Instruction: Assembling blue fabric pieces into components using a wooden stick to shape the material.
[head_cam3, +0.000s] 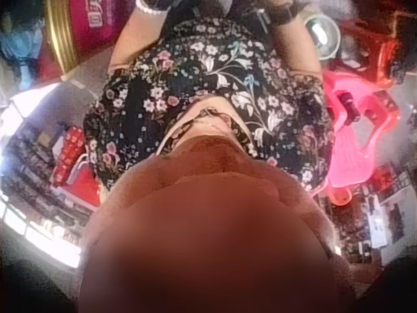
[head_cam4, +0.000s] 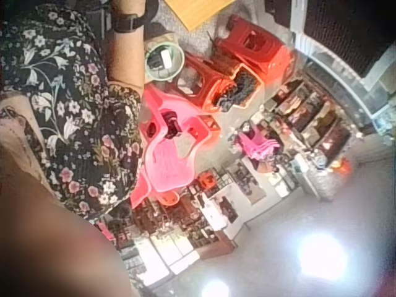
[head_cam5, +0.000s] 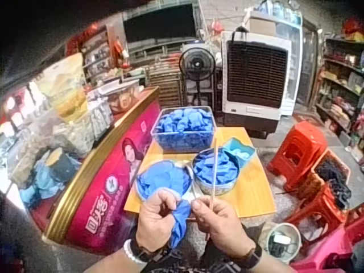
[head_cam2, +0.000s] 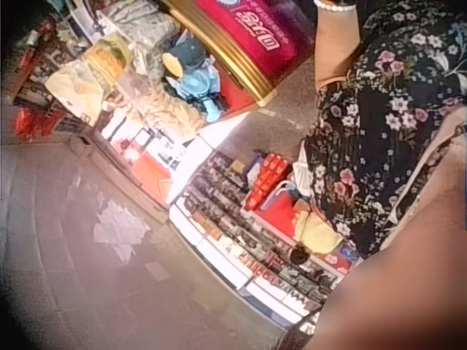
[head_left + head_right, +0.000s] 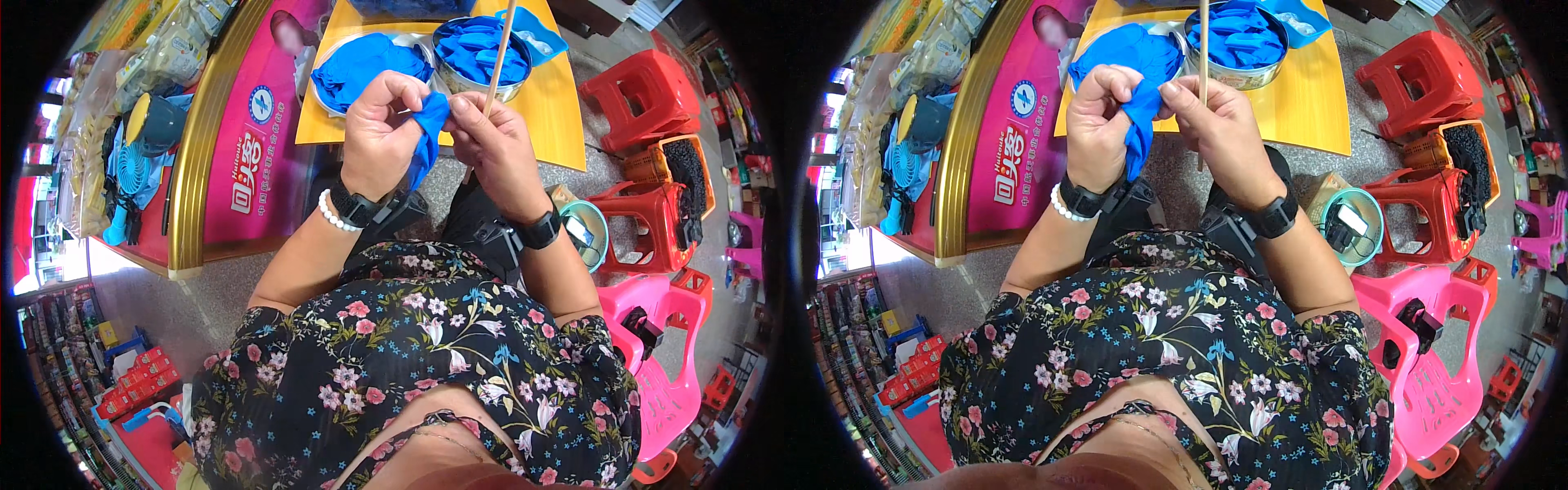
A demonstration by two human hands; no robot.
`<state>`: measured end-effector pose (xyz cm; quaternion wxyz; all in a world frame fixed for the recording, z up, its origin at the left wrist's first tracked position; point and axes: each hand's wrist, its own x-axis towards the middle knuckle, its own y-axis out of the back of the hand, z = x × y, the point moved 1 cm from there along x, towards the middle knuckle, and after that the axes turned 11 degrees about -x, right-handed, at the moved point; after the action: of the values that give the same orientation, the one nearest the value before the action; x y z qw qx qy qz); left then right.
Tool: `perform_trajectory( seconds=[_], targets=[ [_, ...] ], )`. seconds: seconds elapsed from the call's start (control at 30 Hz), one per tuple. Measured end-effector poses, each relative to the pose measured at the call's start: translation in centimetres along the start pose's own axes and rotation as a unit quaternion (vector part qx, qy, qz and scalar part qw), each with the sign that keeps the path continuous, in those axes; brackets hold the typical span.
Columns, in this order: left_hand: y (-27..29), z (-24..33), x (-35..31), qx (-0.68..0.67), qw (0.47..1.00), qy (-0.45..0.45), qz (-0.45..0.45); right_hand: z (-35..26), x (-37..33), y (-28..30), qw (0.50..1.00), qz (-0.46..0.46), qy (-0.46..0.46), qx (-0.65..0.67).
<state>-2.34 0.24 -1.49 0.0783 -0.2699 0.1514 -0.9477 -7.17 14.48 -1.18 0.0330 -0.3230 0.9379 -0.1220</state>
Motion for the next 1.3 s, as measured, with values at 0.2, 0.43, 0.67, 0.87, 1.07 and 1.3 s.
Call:
perform_trajectory(
  seconds=[0.2,0.43,0.67,0.87,1.07,1.3],
  targets=[
    [-0.1,0.1,0.0,-0.148,0.985,0.092,0.015,-0.1,0.2,0.8,0.994,-0.073,-0.059,0.057],
    [0.0,-0.6,0.0,-0.173,0.981,0.091,0.001,-0.3,0.3,0.6,0.978,-0.113,-0.063,0.161],
    [-0.5,0.5,0.0,-0.135,0.985,0.105,0.016,-0.2,0.1,0.9,0.974,-0.109,-0.073,0.184],
    [-0.3,0.3,0.2,-0.011,0.998,0.06,-0.009,-0.2,0.2,1.1,0.995,-0.069,-0.059,0.049],
    [-0.7,-0.3,0.1,-0.019,0.995,0.094,0.039,-0.3,0.7,1.3,0.982,0.002,-0.036,0.185],
    [-0.1,-0.2,-0.5,-0.051,0.97,0.238,0.019,0.2,0.8,1.1,0.992,0.043,-0.007,0.115]
  ],
)
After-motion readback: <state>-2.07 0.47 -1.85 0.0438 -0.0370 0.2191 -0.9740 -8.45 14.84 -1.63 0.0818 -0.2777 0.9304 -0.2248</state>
